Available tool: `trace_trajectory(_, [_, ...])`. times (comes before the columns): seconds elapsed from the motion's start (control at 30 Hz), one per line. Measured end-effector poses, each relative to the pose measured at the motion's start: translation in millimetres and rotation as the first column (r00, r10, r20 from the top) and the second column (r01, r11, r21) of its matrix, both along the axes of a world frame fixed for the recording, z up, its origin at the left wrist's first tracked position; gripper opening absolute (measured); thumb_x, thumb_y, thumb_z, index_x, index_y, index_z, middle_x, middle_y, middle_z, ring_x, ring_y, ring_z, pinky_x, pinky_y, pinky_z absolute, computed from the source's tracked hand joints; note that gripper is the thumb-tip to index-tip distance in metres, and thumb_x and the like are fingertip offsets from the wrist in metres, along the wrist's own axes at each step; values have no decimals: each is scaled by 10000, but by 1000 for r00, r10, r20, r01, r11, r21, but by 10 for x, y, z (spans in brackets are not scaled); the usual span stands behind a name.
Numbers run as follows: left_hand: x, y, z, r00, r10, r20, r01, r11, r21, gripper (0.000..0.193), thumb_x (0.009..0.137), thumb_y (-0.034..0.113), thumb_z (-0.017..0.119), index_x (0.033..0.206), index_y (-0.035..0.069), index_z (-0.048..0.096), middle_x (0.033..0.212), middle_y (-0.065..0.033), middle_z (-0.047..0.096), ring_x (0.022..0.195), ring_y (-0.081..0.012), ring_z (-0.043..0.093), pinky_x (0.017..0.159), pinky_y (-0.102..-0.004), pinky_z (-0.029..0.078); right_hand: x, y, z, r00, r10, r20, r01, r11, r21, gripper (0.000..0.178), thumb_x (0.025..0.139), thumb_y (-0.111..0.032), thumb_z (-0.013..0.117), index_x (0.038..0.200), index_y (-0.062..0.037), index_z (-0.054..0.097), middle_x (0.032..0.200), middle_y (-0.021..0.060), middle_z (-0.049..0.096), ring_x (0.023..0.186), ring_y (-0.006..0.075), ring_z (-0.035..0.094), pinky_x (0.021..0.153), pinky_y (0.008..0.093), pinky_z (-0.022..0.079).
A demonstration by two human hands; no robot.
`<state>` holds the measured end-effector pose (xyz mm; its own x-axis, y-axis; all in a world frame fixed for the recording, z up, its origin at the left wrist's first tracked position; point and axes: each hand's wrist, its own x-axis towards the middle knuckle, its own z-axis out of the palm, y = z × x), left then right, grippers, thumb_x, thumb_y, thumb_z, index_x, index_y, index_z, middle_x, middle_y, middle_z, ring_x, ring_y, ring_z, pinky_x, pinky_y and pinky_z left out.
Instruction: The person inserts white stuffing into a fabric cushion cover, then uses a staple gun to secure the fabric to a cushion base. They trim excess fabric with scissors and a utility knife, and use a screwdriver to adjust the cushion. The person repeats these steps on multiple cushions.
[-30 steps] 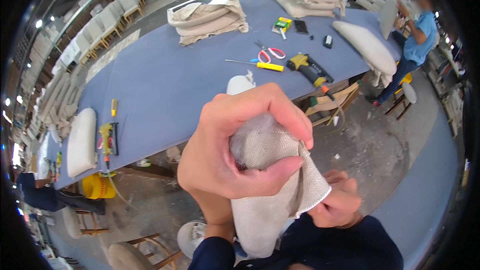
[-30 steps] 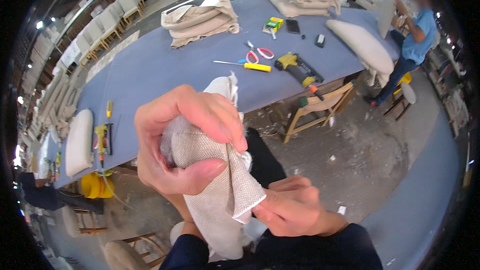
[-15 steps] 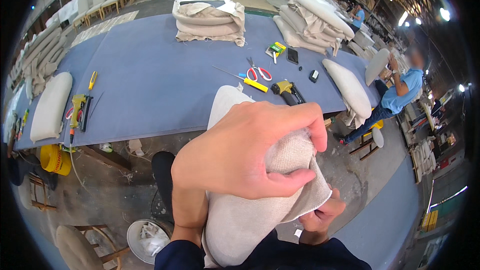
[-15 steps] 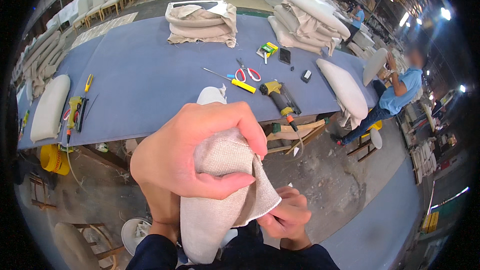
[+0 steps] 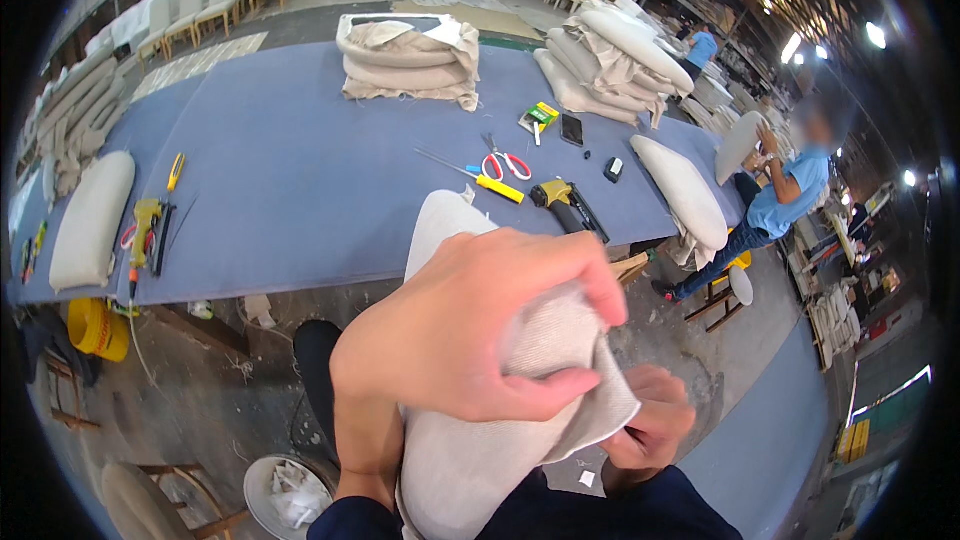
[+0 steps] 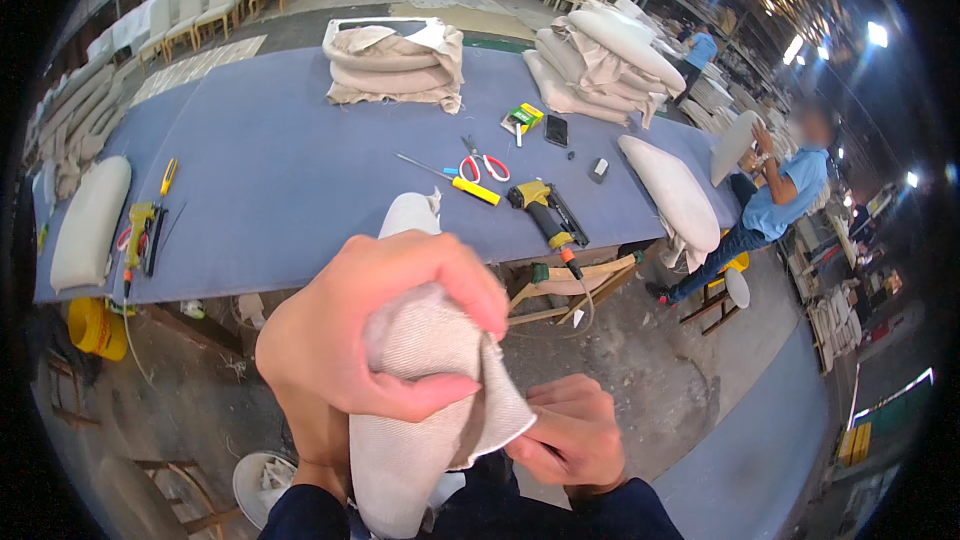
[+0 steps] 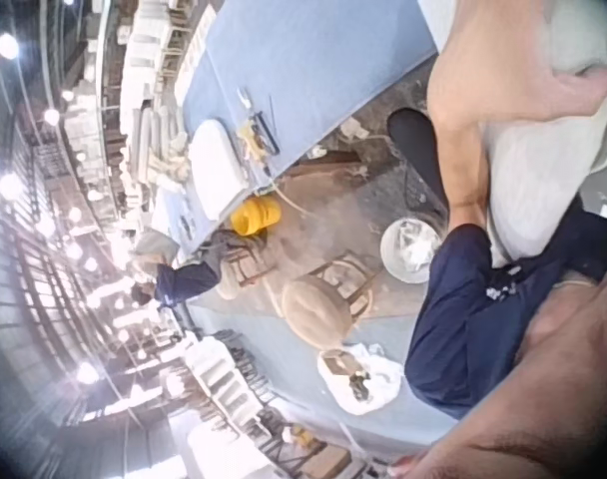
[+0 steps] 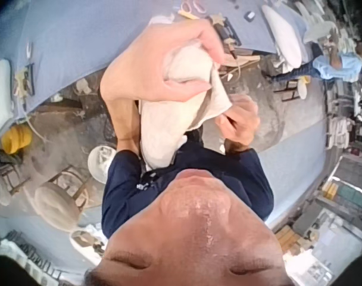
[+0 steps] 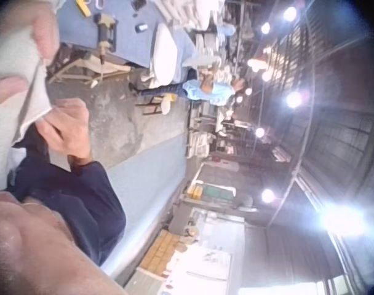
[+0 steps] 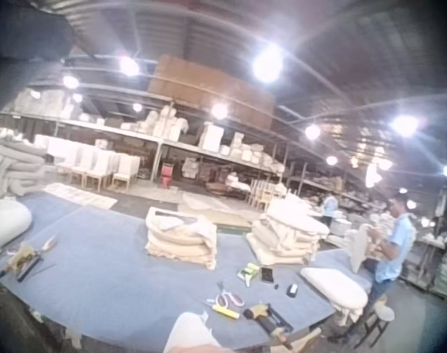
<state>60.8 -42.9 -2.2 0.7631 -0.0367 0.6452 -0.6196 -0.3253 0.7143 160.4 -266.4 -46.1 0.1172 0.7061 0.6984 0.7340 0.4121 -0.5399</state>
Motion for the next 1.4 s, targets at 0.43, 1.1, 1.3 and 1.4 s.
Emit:
trace_trajectory(0.43, [-624,386,46,988,154,0,-142,909,-391,156,739,-85,719,891,-70,691,771,-173,711,715,-261,694,760,-363,541,754,1138,677,995,33,-95,-56,965,-256,256,967,-39,599,1206,-23,692,837,110,705,662,158,670,613,283,509])
trace_trajectory(1.1, [-192,1129,-931,352,917,-187,-646,93,-758,440,1055,386,418,1356,66,414,1287,-120,441,1243,-210,446,1075,-382,323,185,3761,-161,663,618,-422,-746,587,-314,366,884,-360,745,855,-6,655,634,-9,507,615,95,440,558,314,373])
trace_trajectory(1.3, [-227,1237,-1022,435,884,-172,-604,145,-784,439,1060,381,411,1367,68,416,1243,-108,506,1187,-186,509,1030,-364,380,193,3898,-339,675,670,-309,-736,583,-344,384,964,-343,673,862,27,649,663,29,567,636,104,458,562,328,397])
trace_trajectory(1.4, [-271,1300,-1047,514,836,-190,-624,212,-752,388,1056,357,450,1306,61,475,1176,-85,578,1118,-174,575,972,-363,451,179,3903,-317,677,642,-360,-732,636,-243,404,986,-345,642,842,33,646,662,39,568,636,112,461,565,335,408])
